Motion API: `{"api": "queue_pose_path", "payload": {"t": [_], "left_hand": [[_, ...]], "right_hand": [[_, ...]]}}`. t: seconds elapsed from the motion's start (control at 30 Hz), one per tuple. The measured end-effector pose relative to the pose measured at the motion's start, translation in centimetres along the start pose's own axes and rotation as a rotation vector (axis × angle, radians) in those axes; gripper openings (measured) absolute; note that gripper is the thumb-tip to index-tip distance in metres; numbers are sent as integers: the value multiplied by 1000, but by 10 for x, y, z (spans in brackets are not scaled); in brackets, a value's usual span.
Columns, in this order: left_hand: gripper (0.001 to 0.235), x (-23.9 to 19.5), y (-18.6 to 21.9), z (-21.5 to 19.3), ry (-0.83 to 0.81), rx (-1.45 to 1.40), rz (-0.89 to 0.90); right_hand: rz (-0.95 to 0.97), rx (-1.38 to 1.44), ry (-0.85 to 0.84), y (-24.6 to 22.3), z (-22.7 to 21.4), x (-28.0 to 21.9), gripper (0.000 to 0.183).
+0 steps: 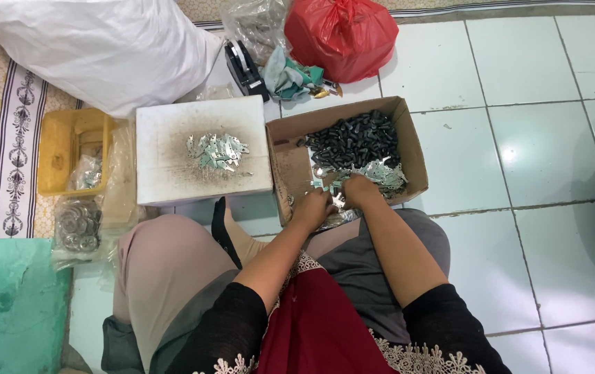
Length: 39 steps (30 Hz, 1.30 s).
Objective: Sorting small metal components and placing them into small plastic bags
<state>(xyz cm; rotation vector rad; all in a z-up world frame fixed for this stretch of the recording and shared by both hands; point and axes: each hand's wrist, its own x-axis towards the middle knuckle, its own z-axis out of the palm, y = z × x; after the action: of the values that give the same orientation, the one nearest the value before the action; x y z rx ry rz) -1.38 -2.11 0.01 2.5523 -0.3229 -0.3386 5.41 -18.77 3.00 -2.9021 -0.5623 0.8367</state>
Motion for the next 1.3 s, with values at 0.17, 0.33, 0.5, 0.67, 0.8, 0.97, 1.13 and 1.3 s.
{"api": "queue_pose_path", "payload": {"t": [0.17,0.33,0.5,0.67,0.8,0.97,1.13,1.3], "left_hand": [[23,-1,-1,-1,-43,-58,-5],[26,-7,3,-13,-70,-101,-39],[18,-1,-4,-6,-81,-67,-20],[21,-6,6,-20,-117,-84,-48],[19,-12,15,-39,-121,-122,-63],[19,-4,3,-21,-116,-164,-64],[25,-2,-6,-7,-80,-181,-68],[20,5,-13,5,-40,-290,-89]], "right_hand": [[-3,56,-51,-1,-7,-3,67],[10,50,-95,-2,-6,2,65],[55,-14,-106,18,33,34,56],[53,44,-121,19,37,28,41],[70,54,-127,29,50,44,39],[23,30,-173,9,10,18,35],[5,70,-218,11,7,16,34],[10,128,-264,18,14,25,38]]}}
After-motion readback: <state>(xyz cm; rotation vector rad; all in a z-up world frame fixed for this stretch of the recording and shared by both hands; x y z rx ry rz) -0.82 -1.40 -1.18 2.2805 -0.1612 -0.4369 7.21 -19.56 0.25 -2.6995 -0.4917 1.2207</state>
